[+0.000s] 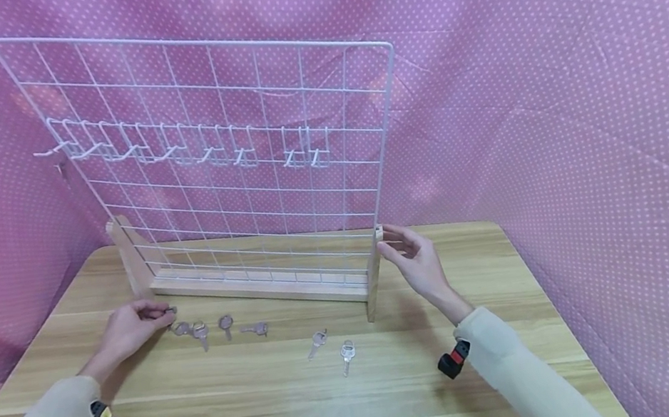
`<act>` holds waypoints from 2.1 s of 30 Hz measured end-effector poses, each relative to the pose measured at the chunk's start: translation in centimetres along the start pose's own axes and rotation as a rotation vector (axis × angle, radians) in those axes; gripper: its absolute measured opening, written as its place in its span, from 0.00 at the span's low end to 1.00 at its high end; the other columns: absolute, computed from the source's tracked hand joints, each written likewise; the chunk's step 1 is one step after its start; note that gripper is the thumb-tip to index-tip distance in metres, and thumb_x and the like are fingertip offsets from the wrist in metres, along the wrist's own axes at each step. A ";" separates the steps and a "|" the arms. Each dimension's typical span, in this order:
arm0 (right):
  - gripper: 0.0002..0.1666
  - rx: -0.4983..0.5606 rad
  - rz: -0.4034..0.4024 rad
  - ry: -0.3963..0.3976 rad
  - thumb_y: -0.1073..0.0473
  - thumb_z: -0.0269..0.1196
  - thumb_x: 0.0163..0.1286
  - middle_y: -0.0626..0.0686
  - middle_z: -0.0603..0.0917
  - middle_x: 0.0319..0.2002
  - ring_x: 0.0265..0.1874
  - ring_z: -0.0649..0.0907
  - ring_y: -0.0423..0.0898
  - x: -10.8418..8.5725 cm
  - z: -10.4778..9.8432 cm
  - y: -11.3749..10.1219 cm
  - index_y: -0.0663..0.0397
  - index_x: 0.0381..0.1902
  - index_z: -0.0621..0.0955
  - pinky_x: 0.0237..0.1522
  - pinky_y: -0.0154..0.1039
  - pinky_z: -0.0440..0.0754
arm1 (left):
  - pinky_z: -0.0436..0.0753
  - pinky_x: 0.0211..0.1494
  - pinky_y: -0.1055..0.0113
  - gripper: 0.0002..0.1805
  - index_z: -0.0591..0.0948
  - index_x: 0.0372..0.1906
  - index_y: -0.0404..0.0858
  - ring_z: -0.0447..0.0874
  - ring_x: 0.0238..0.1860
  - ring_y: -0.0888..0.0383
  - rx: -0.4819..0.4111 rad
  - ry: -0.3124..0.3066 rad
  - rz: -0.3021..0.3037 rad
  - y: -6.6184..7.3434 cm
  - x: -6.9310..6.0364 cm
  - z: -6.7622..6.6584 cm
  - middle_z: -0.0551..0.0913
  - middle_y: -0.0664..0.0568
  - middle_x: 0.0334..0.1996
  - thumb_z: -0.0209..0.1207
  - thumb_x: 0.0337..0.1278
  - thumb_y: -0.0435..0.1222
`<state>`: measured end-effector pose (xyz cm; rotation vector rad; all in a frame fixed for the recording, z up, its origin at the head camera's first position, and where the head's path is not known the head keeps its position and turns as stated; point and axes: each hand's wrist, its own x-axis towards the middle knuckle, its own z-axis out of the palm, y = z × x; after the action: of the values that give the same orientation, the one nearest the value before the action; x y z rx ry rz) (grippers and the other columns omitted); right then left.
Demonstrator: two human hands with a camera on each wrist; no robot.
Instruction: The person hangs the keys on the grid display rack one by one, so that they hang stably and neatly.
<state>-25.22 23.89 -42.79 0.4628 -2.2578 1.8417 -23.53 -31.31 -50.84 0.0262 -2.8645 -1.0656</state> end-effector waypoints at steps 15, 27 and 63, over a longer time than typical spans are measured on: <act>0.26 -0.042 -0.001 0.004 0.64 0.63 0.79 0.67 0.82 0.62 0.50 0.86 0.28 0.0 -0.2 -0.2 0.68 0.70 0.74 0.54 0.30 0.90 | 0.79 0.41 0.72 0.15 0.89 0.46 0.32 0.83 0.37 0.61 0.012 0.035 0.034 -0.8 0.5 0.2 0.91 0.38 0.41 0.69 0.68 0.42; 0.26 -0.026 -0.005 0.002 0.67 0.62 0.78 0.74 0.80 0.63 0.50 0.86 0.28 0.2 -0.1 0.1 0.69 0.70 0.75 0.54 0.29 0.90 | 0.79 0.34 0.76 0.17 0.87 0.50 0.30 0.77 0.36 0.64 -0.089 0.073 -0.027 -0.4 -0.1 -1.5 0.88 0.36 0.44 0.65 0.73 0.42; 0.25 -0.057 0.005 0.001 0.64 0.62 0.79 0.72 0.81 0.63 0.49 0.86 0.28 0.2 0.0 -0.1 0.68 0.70 0.75 0.53 0.26 0.88 | 0.87 0.35 0.83 0.07 0.90 0.37 0.52 0.85 0.27 0.73 -0.652 0.375 0.135 13.4 0.0 -14.1 0.89 0.73 0.27 0.68 0.68 0.34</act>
<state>-25.39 23.88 -42.66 0.4468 -2.3067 1.7738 -22.12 -30.38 -31.45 -0.0094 -2.0587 -1.6903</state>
